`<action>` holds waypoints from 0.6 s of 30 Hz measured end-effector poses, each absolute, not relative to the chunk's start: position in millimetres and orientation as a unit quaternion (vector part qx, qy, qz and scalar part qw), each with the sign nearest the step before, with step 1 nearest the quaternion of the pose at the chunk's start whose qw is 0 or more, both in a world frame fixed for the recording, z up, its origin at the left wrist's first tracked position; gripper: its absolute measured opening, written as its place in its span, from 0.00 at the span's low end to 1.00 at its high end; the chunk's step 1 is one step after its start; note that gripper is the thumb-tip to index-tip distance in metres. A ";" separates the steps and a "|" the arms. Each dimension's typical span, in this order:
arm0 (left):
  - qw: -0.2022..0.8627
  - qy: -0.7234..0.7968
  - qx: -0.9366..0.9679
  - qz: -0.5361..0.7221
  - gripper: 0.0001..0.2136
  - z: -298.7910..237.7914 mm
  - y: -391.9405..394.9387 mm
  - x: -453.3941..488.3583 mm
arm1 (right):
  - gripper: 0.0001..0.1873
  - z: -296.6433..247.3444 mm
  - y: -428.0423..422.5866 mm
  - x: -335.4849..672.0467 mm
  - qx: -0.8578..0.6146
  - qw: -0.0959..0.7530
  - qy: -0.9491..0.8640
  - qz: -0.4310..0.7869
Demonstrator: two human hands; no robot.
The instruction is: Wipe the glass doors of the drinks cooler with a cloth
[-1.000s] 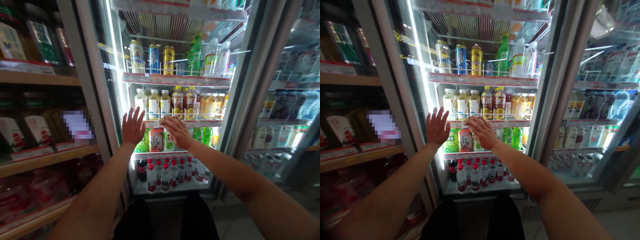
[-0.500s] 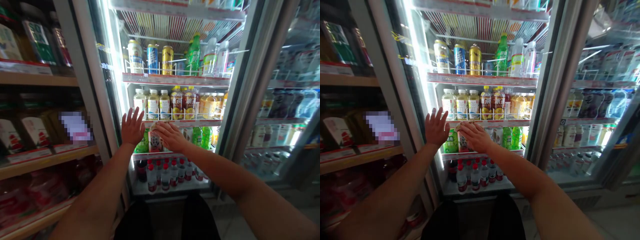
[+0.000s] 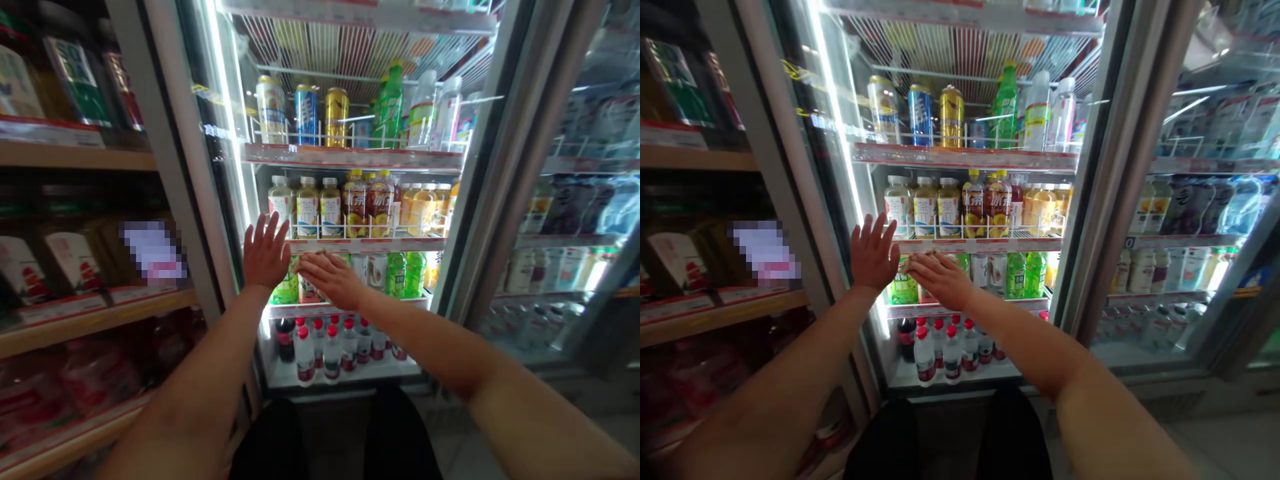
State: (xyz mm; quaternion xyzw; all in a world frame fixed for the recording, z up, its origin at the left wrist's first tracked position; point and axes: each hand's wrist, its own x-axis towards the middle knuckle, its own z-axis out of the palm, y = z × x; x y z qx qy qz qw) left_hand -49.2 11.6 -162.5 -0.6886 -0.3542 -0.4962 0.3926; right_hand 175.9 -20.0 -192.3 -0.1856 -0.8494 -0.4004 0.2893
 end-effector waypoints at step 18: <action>0.392 -0.343 -0.692 -0.499 0.26 -163.6 12.7 -50.7 | 0.23 -222.3 -15.5 179.6 -0.134 0.249 -0.868 -0.409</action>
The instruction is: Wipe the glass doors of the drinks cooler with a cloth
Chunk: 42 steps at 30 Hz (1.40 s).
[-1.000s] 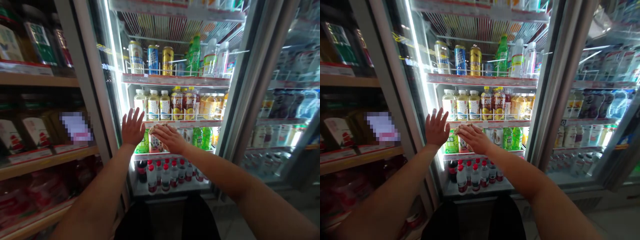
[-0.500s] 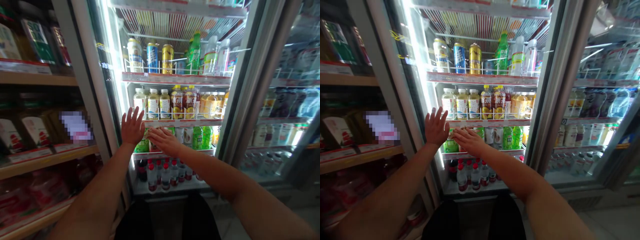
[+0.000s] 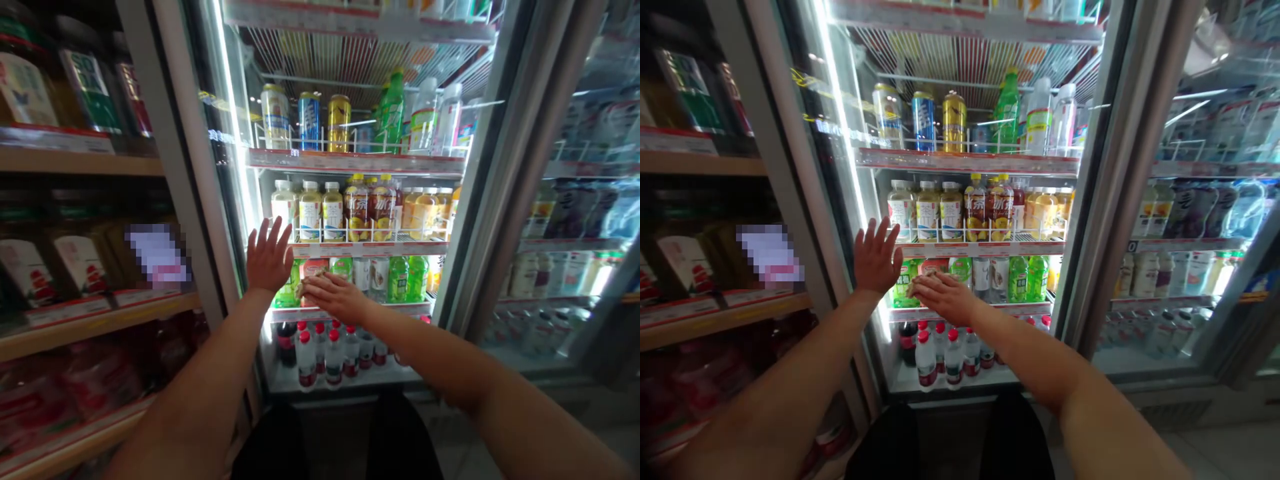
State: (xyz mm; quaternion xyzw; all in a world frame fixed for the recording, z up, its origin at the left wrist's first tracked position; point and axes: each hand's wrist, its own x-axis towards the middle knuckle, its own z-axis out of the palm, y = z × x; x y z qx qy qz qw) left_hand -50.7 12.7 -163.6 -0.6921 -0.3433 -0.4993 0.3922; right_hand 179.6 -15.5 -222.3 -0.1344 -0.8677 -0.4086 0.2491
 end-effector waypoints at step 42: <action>0.401 -0.375 -0.681 -0.485 0.25 -165.7 13.0 -47.8 | 0.30 -235.3 -28.2 271.8 -0.269 0.370 -0.786 -0.416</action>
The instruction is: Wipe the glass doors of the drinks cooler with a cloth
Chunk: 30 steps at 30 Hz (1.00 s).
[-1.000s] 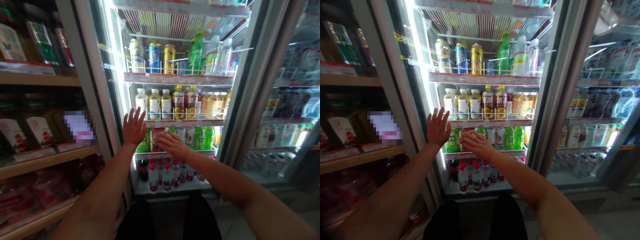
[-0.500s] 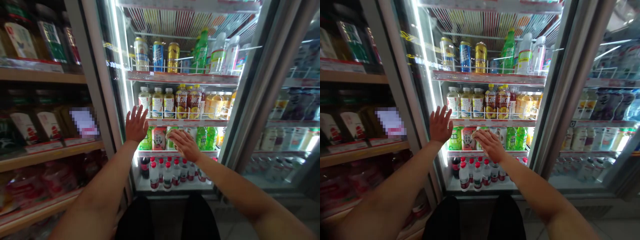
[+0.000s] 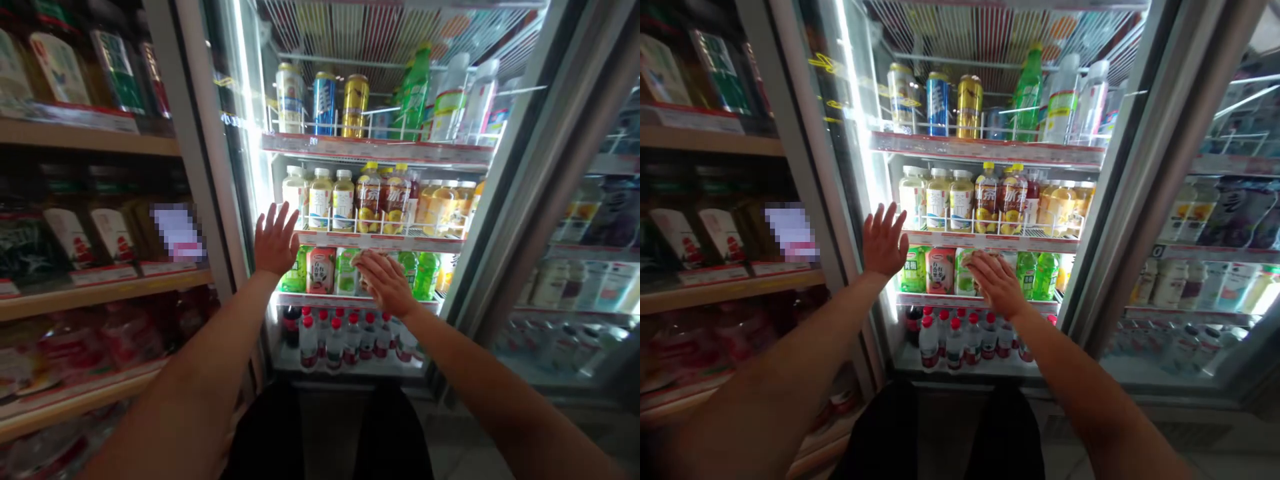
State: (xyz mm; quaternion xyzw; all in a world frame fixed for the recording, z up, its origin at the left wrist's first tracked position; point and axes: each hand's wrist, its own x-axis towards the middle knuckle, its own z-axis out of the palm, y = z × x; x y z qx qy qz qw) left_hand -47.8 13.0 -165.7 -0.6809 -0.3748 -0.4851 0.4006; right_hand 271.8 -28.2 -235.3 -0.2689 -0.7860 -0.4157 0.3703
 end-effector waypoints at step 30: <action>0.373 -0.223 -0.803 -0.408 0.16 -197.2 -35.7 92.4 | 0.41 -172.8 -32.6 273.4 -0.286 0.460 -0.793 -0.280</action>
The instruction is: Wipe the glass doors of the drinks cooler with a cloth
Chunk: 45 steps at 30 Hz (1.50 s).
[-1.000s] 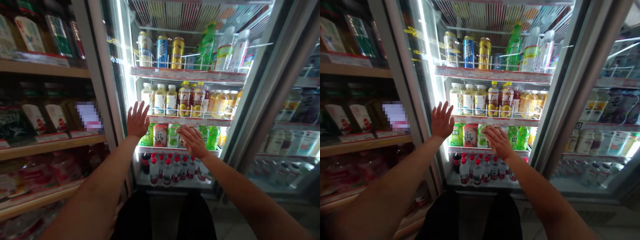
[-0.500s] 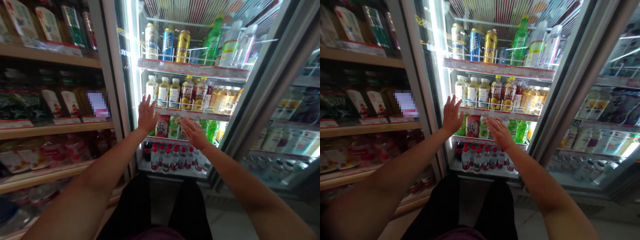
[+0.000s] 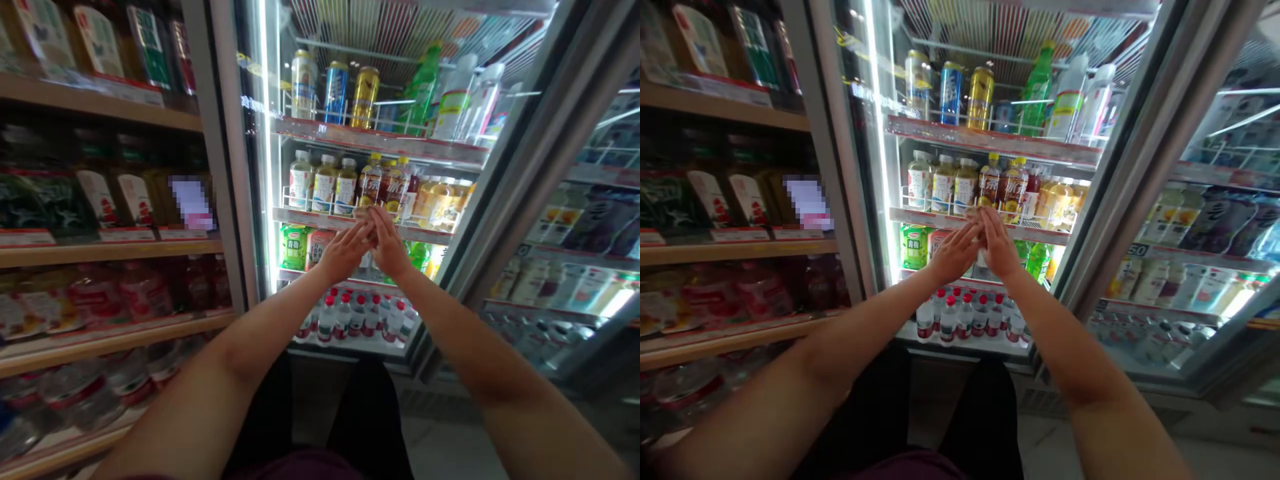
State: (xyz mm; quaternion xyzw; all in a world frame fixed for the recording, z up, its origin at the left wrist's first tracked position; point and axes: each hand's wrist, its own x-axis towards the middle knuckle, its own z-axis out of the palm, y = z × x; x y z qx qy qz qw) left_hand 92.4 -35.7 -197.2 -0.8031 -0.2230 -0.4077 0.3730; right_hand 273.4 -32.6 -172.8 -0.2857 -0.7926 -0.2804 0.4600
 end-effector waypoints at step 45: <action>0.357 -0.208 -0.808 -0.420 0.14 -282.4 -27.9 134.3 | 0.30 -146.1 0.2 324.6 -0.442 0.488 -0.608 -0.443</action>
